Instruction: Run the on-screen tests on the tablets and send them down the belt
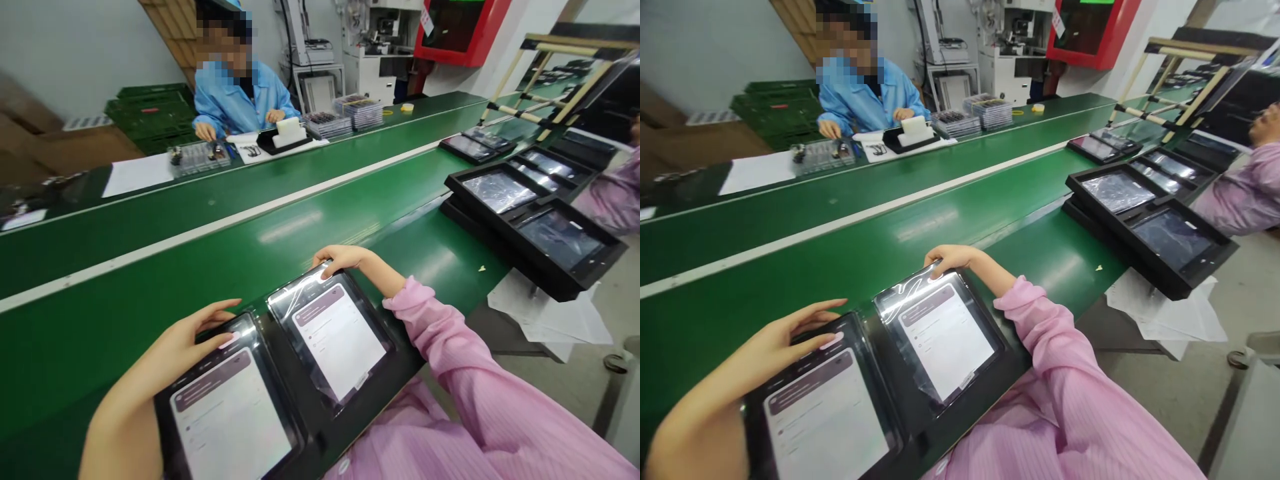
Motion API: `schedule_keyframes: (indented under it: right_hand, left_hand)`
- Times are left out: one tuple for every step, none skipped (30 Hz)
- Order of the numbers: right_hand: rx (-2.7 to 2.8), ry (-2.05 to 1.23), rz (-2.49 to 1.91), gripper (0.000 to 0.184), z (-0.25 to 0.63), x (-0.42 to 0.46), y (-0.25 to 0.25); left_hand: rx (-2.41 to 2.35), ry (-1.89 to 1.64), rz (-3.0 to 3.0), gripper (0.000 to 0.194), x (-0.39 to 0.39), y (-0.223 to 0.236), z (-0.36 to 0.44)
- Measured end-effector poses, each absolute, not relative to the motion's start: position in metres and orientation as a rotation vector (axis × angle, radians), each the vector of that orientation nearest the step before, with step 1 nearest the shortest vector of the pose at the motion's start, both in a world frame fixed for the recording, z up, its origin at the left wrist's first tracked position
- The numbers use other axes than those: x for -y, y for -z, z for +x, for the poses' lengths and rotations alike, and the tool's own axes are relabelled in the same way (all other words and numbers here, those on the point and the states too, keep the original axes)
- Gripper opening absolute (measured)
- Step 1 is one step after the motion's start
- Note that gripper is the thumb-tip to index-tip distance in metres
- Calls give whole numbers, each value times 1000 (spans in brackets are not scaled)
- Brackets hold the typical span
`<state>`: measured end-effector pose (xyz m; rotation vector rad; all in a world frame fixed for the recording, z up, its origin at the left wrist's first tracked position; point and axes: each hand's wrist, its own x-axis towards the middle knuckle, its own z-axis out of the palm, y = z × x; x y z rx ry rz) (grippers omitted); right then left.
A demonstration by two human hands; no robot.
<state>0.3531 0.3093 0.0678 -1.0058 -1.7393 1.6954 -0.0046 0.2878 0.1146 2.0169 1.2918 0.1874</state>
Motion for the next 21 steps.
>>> schedule_keyframes:
  right_hand:
    - [1746,-1691,-989,33,354,-310,-67]
    - [1750,-1687,-977,33,354,-310,-66]
    - [1752,-1684,-967,33,355,-310,-65]
    - [1753,-1684,-961,33,355,-309,-64]
    - [1754,-1685,-957,34,355,-309,-64]
    - [1752,-1688,-956,34,355,-309,-64]
    - [1748,-1691,-957,35,354,-308,-64]
    - [1745,-1694,-959,35,354,-308,-64]
    - [1743,-1697,-959,35,354,-308,-64]
    - [1743,-1698,-957,35,355,-308,-64]
    - [1744,-1699,-954,34,355,-308,-64]
    - [1745,-1700,-950,33,355,-308,-64]
    - [1746,-1701,-948,32,355,-309,-63]
    - [1745,-1701,-947,32,355,-309,-63]
    - [1743,-1700,-948,32,355,-309,-62]
    - [1740,-1695,-949,32,355,-310,-62]
    - [1742,-1688,-949,32,355,-310,-61]
    - [1743,-1682,-948,32,355,-311,-61]
    - [1744,-1680,-947,33,355,-311,-60]
    - [1745,-1682,-946,34,354,-311,-60]
    - [1746,-1688,-946,35,354,-311,-61]
  left_hand:
    - [-1289,-182,2009,80,-286,-116,-4]
    - [-1286,-177,1998,80,-285,-117,-3]
    - [-1285,-173,1987,80,-284,-118,-3]
    - [-1285,-171,1981,80,-283,-119,-2]
    - [-1285,-172,1980,79,-282,-120,-2]
    - [-1285,-177,1982,79,-282,-120,-2]
    - [-1283,-179,1984,79,-282,-120,-2]
    - [-1280,-180,1985,79,-282,-120,-2]
    - [-1276,-179,1985,79,-282,-120,-2]
    - [-1272,-175,1986,79,-283,-120,-2]
    - [-1269,-169,1988,79,-283,-120,-2]
    - [-1267,-163,1990,79,-283,-120,-2]
    - [-1267,-160,1992,78,-283,-120,-1]
    - [-1268,-159,1993,78,-283,-120,-2]
    - [-1271,-160,1991,79,-283,-120,-2]
    - [-1276,-162,1985,80,-284,-119,-2]
    - [-1282,-164,1977,80,-284,-119,-3]
    - [-1287,-165,1969,81,-285,-118,-4]
    - [-1290,-166,1961,82,-286,-117,-5]
    - [-1290,-167,1955,82,-287,-116,-6]
    - [-1288,-169,1952,81,-288,-115,-7]
